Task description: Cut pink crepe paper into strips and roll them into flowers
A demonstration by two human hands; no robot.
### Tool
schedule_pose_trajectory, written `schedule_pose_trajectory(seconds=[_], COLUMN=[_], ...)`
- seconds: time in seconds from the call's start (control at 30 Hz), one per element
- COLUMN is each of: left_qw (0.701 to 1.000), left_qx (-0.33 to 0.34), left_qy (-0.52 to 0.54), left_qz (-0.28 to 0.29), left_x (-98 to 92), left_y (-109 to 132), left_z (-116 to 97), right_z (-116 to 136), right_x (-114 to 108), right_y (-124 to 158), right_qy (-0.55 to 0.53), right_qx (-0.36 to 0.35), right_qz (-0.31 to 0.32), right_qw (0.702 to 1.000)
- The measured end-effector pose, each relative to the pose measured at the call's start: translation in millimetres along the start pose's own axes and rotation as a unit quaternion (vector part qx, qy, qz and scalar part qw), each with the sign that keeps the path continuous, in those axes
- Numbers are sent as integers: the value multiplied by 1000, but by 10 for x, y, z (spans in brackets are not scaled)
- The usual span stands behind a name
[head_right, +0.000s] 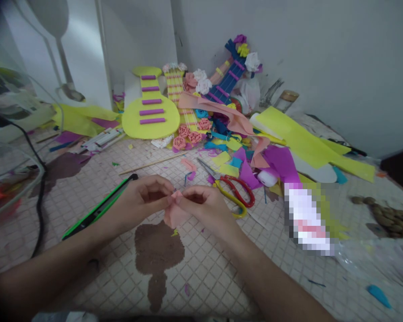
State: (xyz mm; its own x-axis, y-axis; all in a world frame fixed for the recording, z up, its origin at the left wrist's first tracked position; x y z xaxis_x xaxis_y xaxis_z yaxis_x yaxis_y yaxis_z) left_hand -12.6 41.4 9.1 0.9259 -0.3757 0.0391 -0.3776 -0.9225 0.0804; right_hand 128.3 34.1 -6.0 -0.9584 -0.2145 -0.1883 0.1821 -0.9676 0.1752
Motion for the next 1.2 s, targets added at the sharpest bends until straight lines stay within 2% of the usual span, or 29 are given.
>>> schedule_pose_trajectory(seconds=[0.3,0.5,0.73,1.2], left_qw=[999,998,998,996], left_qx=[-34,-48,-45,-31], left_qy=[-18,-20,-37,-75], left_qz=[33,39,38,33], left_x=[-16,-10,-4,-22], left_y=[-20,-9,-10,-9], left_z=[114,97,48,85], right_z=[16,11,26,63], right_x=[23,-15,1,-3], right_y=[16,17,-1,18], right_qy=[10,21,24,59], right_qx=[28,18,1,-16], right_qz=[33,4,17,8], right_qw=[999,1000,1000,998])
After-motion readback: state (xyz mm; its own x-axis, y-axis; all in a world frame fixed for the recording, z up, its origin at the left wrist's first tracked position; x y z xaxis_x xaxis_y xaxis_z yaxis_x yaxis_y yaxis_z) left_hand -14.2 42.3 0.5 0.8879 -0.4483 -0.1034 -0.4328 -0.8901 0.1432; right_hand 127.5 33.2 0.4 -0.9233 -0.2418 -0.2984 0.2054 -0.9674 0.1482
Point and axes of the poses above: each hand's wrist, its own y-axis away from the middle knuckle, its own x-axis out of the palm, z = x × y, the point moved 5 cm from there along -y, towards the middle knuckle, and after that the axes turned 6 degrees about y, right-handed, at the moved point
